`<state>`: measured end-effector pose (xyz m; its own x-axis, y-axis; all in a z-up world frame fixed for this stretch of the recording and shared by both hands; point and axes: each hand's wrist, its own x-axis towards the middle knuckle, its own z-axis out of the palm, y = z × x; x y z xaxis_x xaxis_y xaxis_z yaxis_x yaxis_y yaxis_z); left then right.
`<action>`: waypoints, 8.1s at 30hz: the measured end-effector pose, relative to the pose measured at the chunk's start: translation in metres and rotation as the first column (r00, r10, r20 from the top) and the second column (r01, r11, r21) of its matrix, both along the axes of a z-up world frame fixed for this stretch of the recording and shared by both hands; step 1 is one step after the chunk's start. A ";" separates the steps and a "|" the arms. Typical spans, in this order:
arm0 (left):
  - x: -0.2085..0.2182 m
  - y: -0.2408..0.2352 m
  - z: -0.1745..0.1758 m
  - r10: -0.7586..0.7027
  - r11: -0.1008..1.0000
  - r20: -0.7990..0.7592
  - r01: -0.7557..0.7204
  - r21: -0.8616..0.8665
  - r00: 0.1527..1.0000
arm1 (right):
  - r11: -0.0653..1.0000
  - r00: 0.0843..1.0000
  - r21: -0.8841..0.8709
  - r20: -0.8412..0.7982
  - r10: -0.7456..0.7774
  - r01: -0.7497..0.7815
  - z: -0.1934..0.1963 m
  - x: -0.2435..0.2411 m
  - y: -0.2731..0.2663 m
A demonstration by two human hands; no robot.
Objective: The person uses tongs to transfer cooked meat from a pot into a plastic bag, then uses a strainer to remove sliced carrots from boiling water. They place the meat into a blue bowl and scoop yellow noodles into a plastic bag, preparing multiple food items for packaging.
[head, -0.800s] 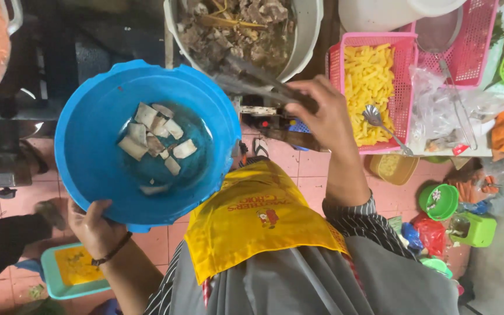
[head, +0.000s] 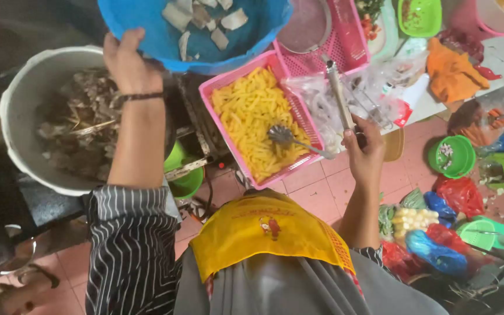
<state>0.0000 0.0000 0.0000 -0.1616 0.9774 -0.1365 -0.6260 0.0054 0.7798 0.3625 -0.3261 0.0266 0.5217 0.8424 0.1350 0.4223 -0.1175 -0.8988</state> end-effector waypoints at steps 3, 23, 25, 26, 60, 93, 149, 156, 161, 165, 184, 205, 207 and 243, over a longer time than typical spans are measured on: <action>0.064 0.052 -0.059 0.013 0.985 0.080 -0.027 0.170 0.997 | 0.998 0.999 -0.046 0.013 -0.044 0.045 -0.002 0.028 -0.009; 0.097 -0.072 -0.071 0.077 0.982 -0.213 -0.038 0.185 0.974 | 0.967 0.972 -0.129 -0.053 -0.229 0.221 -0.050 0.151 -0.041; 0.104 -0.071 -0.088 -0.060 0.995 -0.079 0.053 -0.086 0.995 | 0.918 0.944 -0.244 -0.025 -0.328 0.313 -0.043 0.151 -0.041; 0.109 -0.060 -0.100 -0.056 0.995 -0.081 0.050 -0.084 0.995 | 0.919 0.945 -0.244 -0.027 -0.325 0.309 -0.048 0.151 -0.038; 0.060 -0.163 -0.135 -0.314 0.931 -0.387 0.202 -0.304 0.867 | 0.954 0.957 0.187 0.128 -0.260 0.234 -0.167 0.140 0.024; -0.017 -0.482 -0.351 -0.786 0.511 -0.615 0.492 -0.705 -0.064 | 0.353 0.592 -0.480 0.587 -0.552 0.804 -0.430 0.476 0.048; 0.691 -0.283 -0.131 -0.508 0.739 -0.798 0.311 -0.597 -0.323 | 0.749 0.764 -0.181 -0.272 0.585 -0.638 -0.161 0.510 0.127; 0.629 -0.314 -0.121 -0.401 0.914 -0.908 0.124 -0.387 0.119 | 0.539 0.565 -0.169 -0.239 0.790 -0.825 -0.131 0.487 0.135; 0.622 -0.327 -0.159 -0.316 0.949 -0.946 0.021 -0.316 0.073 | 0.657 0.696 -0.450 0.101 0.711 -0.605 -0.212 0.501 0.113; 0.645 -0.315 -0.187 -0.067 0.939 -0.985 0.324 -0.115 -0.157 | 0.481 0.623 -0.424 -0.317 0.715 -0.767 -0.225 0.498 0.102; 0.656 -0.285 -0.187 -0.097 0.993 -0.960 0.040 -0.112 -0.262 | 0.608 0.347 -0.537 0.511 0.786 -0.585 -0.304 0.508 0.155; 0.652 -0.264 -0.175 0.200 0.978 -0.945 0.103 0.179 -0.259 | 0.629 0.269 -0.290 0.720 0.639 -0.721 -0.254 0.567 0.137; 0.652 -0.265 -0.173 0.213 0.974 -0.951 0.131 0.187 -0.226 | 0.549 0.197 -0.520 0.584 0.788 -0.654 -0.262 0.572 0.140; 0.638 -0.279 -0.206 -0.052 0.947 -0.985 0.304 -0.100 -0.164 | 0.545 -0.179 -0.747 0.638 0.749 -0.381 -0.235 0.664 0.103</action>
